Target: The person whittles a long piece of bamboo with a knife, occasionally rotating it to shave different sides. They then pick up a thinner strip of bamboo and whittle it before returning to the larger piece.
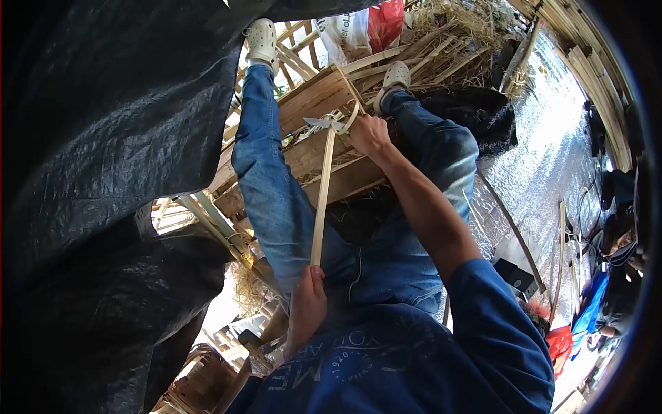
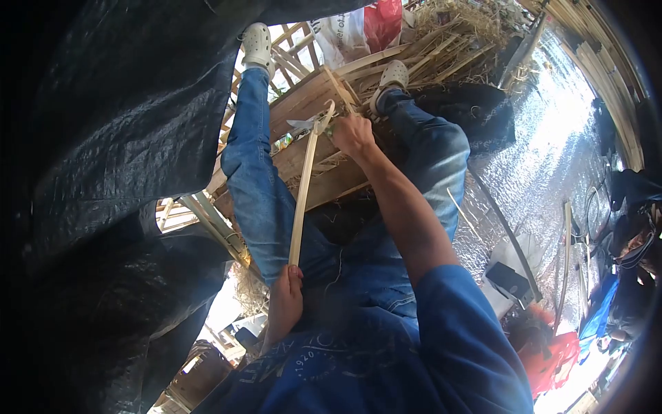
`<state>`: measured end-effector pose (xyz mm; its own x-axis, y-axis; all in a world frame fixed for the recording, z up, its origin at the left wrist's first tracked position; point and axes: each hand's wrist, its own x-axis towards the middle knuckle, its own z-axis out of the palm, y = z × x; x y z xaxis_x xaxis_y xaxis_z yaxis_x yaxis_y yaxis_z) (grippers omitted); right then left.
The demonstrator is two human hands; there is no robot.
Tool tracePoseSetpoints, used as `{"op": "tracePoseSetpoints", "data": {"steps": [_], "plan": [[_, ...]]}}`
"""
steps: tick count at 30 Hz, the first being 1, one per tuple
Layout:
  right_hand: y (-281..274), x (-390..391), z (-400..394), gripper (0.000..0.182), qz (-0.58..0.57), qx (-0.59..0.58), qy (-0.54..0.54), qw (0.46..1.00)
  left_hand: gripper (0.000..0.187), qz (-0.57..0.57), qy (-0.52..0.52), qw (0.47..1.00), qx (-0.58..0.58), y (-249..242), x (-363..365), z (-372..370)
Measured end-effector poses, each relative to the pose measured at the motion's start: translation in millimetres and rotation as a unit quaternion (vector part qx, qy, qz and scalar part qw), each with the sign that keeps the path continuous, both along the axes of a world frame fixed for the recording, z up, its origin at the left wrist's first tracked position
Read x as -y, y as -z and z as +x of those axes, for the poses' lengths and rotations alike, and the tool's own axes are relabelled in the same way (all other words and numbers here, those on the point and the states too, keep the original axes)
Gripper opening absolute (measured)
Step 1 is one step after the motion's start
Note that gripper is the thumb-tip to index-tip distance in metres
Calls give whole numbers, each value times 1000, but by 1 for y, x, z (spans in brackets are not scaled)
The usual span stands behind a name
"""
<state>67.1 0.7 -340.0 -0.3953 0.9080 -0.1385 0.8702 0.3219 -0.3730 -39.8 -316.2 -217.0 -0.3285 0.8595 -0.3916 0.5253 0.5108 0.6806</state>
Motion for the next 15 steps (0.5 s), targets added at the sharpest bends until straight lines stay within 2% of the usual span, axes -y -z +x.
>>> {"op": "tracePoseSetpoints", "data": {"steps": [7,8,10,13,15], "plan": [[-2,1,6,21,-19,4,19,1000,37,-4,-4,999,32,1,0,-1],[-6,1,7,23,-19,0,18,1000,37,-3,-3,999,32,-2,0,-2],[-13,1,13,26,-18,-3,17,1000,32,-73,-19,995,66,-9,-2,-4],[-44,16,31,26,-10,-23,22,999,34,-41,2,996,74,-8,6,-3],[-41,24,48,26,-26,-22,43,998,35,-61,13,992,105,-4,5,-6]]}}
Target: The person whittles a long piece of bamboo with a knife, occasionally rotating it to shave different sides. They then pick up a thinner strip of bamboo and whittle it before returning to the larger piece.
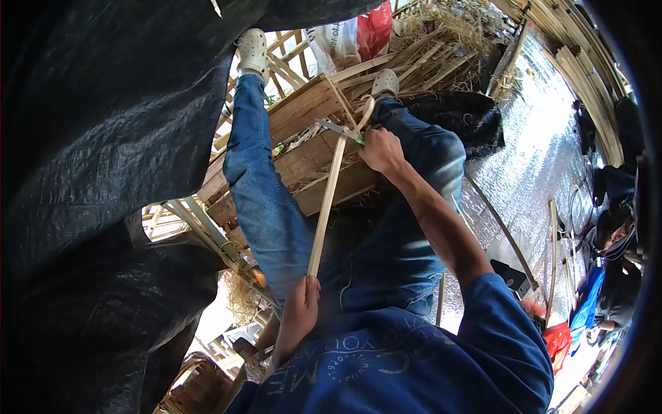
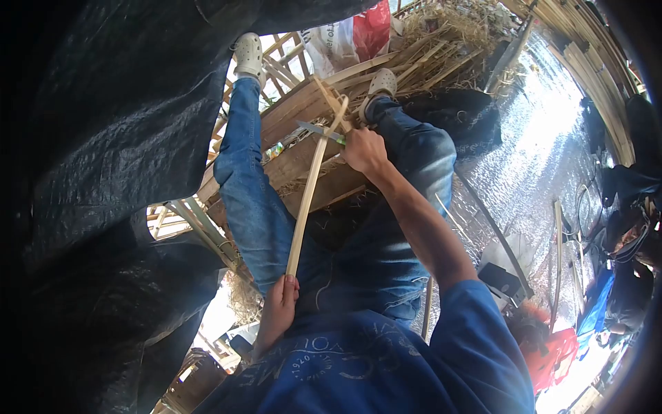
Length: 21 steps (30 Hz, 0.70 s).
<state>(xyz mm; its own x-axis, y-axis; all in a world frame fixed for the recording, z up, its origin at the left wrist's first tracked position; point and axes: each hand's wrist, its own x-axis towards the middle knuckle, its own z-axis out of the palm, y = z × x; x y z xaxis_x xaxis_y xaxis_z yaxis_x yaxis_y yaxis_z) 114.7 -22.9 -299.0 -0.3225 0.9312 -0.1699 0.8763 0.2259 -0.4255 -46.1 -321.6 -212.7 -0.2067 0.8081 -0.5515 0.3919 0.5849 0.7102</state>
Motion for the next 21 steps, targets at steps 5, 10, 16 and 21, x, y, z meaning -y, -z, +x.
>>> {"op": "tracePoseSetpoints", "data": {"steps": [5,10,16,21], "plan": [[-6,8,18,28,18,-34,82,996,37,-162,-51,962,211,-16,-33,-14],[-6,0,15,27,26,-94,93,991,39,-40,61,978,195,-5,-88,-8],[-12,-1,34,21,57,-119,90,987,39,18,32,985,168,8,-93,18],[-7,0,23,24,57,-111,35,992,35,118,59,991,31,11,-91,17]]}}
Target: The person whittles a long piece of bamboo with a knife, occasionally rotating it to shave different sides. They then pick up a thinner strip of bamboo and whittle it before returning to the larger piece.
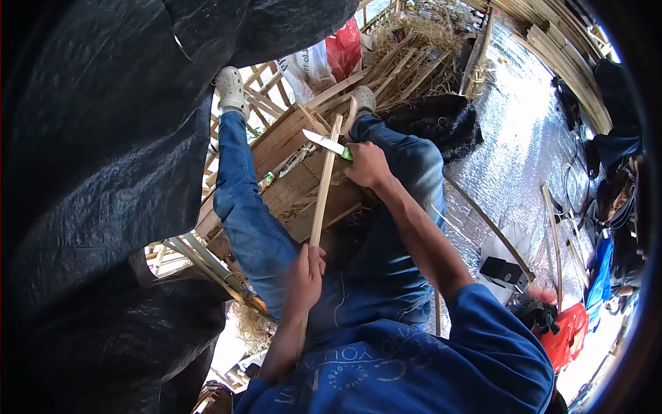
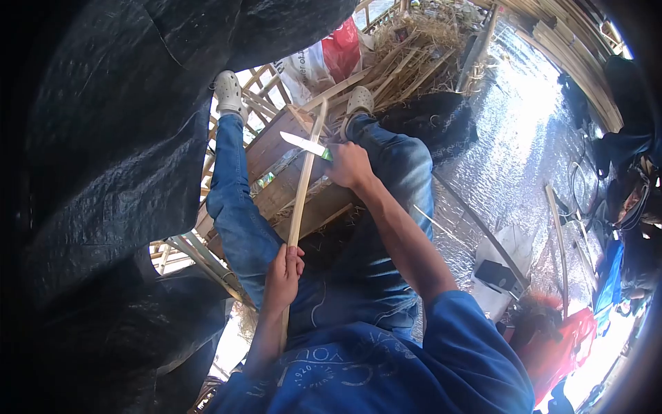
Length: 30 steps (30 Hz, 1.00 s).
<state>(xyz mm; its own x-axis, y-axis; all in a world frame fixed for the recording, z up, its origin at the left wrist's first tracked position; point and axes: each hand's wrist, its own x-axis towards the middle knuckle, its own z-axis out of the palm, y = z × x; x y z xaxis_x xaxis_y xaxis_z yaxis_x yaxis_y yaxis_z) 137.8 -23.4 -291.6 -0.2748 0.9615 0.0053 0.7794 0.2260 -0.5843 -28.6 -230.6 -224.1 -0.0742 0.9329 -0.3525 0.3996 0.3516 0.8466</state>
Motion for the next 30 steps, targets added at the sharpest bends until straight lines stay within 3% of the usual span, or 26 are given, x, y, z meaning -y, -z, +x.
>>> {"op": "tracePoseSetpoints", "data": {"steps": [4,6,7,10,14,16,17,18,19,20,21,24,26,30], "plan": [[0,9,-9,25,34,-11,-71,997,32,23,-25,999,-15,-4,-2,0],[-5,18,-11,24,17,6,-154,988,32,26,-22,999,-14,-3,-1,-2],[-8,24,-9,28,14,71,-219,973,31,27,-19,999,-12,-2,1,-4],[-29,65,-12,26,20,18,-284,959,31,13,-28,999,-6,-1,8,-10],[-40,97,-10,25,34,33,-330,943,33,12,-65,998,21,-10,14,2],[-34,96,-7,22,90,10,-296,951,34,44,-49,998,-6,-17,14,12],[-26,74,-3,16,169,57,-232,956,36,31,-29,999,-27,-22,16,13],[0,23,19,11,271,138,-212,929,38,31,-24,999,-29,-18,19,14],[-27,-23,32,16,118,234,-17,965,37,32,-22,999,-26,-21,19,18],[57,-113,90,21,18,135,171,976,37,32,-20,999,-21,-23,20,23],[-11,-111,99,32,17,32,374,927,37,34,-18,999,-19,-22,20,24],[-20,-114,112,29,57,158,179,969,37,18,-38,999,-4,-23,19,19],[-17,-98,102,27,137,128,138,972,37,-13,-59,998,28,-16,16,18],[-31,-42,75,15,124,-27,64,990,36,-25,-58,997,52,-18,11,13]]}}
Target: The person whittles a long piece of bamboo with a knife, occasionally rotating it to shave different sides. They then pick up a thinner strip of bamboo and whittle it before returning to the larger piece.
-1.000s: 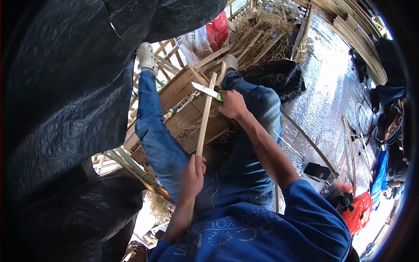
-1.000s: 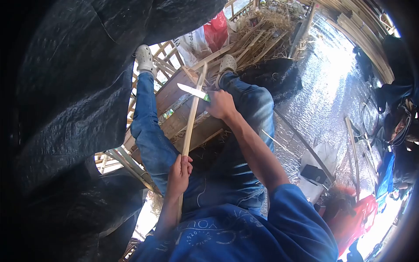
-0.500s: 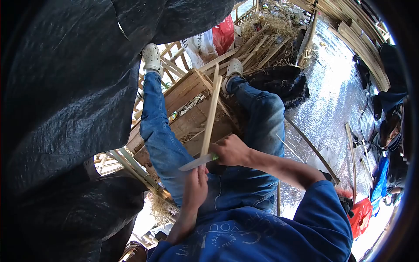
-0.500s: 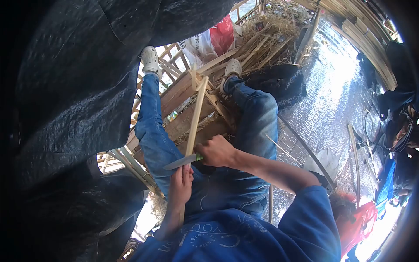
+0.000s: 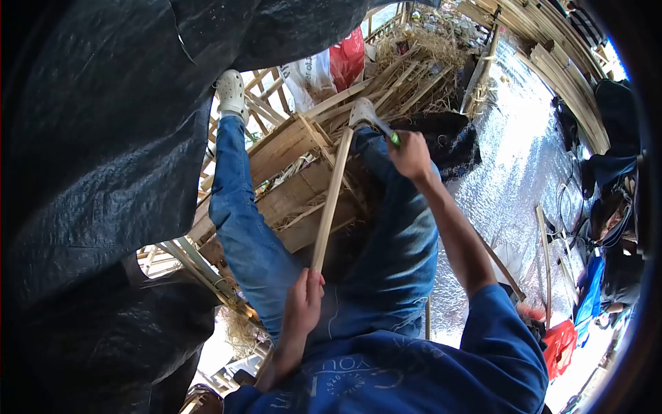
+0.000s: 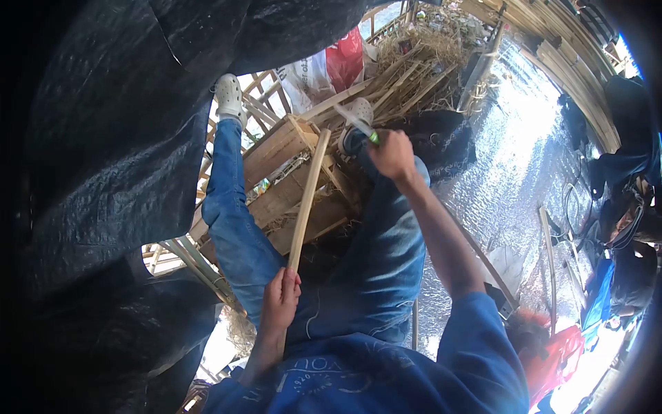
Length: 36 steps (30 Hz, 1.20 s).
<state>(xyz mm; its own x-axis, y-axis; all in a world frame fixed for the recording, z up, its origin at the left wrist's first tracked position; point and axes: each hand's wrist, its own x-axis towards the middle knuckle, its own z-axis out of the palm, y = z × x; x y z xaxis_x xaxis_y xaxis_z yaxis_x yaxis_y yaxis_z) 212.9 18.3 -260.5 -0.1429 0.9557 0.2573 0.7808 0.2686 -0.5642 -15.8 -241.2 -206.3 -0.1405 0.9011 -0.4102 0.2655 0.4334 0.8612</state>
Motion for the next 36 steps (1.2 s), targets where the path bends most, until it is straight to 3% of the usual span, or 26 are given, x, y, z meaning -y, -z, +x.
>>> {"op": "tracePoseSetpoints", "data": {"steps": [2,4,6,9,12,13,15,17,18,19,21,22,23,24,25,26,28,32,36], "plan": [[-11,34,-18,13,-78,-4,-36,996,36,-18,-3,1000,20,-1,0,-5],[-5,62,-33,20,-30,11,-146,989,35,-31,-6,999,39,-4,-1,-5],[-10,84,-50,26,-86,46,-189,977,36,-54,-30,994,86,-9,-2,-2],[-20,102,-64,27,-108,65,-209,970,35,-77,-25,986,145,-9,0,-5],[-19,102,-65,17,-74,41,-211,974,36,-87,-17,985,146,-11,3,-5],[-20,95,-61,17,-78,62,-191,977,36,-85,-16,985,147,-11,4,-4],[-21,75,-51,14,-52,82,-146,985,37,-33,39,998,39,-11,7,3],[-32,40,-37,14,-130,140,-90,977,37,-32,47,998,24,-13,6,10],[-20,17,-30,16,-116,167,-65,977,37,-32,51,998,10,-13,5,14],[-14,2,-25,19,-65,199,-74,975,37,-33,54,998,13,-10,7,14],[13,-23,-38,23,-95,261,-81,957,36,-3,51,999,4,3,9,9],[27,-55,-19,26,-235,153,109,954,35,11,42,999,1,7,14,11],[50,-82,11,29,-213,63,256,941,33,249,71,942,-215,5,28,19],[42,-85,31,31,-209,81,265,938,33,245,70,941,-221,4,29,12],[34,-90,42,31,-182,145,196,953,33,102,37,989,-104,2,29,2],[30,-85,39,30,-125,155,160,967,33,-29,-3,999,26,3,21,-2],[10,-70,28,29,-97,173,101,975,34,-44,-16,997,67,11,17,0],[0,-12,8,26,30,18,12,999,34,-62,-49,990,119,-5,6,-5],[-22,62,-30,14,-43,-18,-127,991,34,-57,-50,989,127,-4,4,-7]]}}
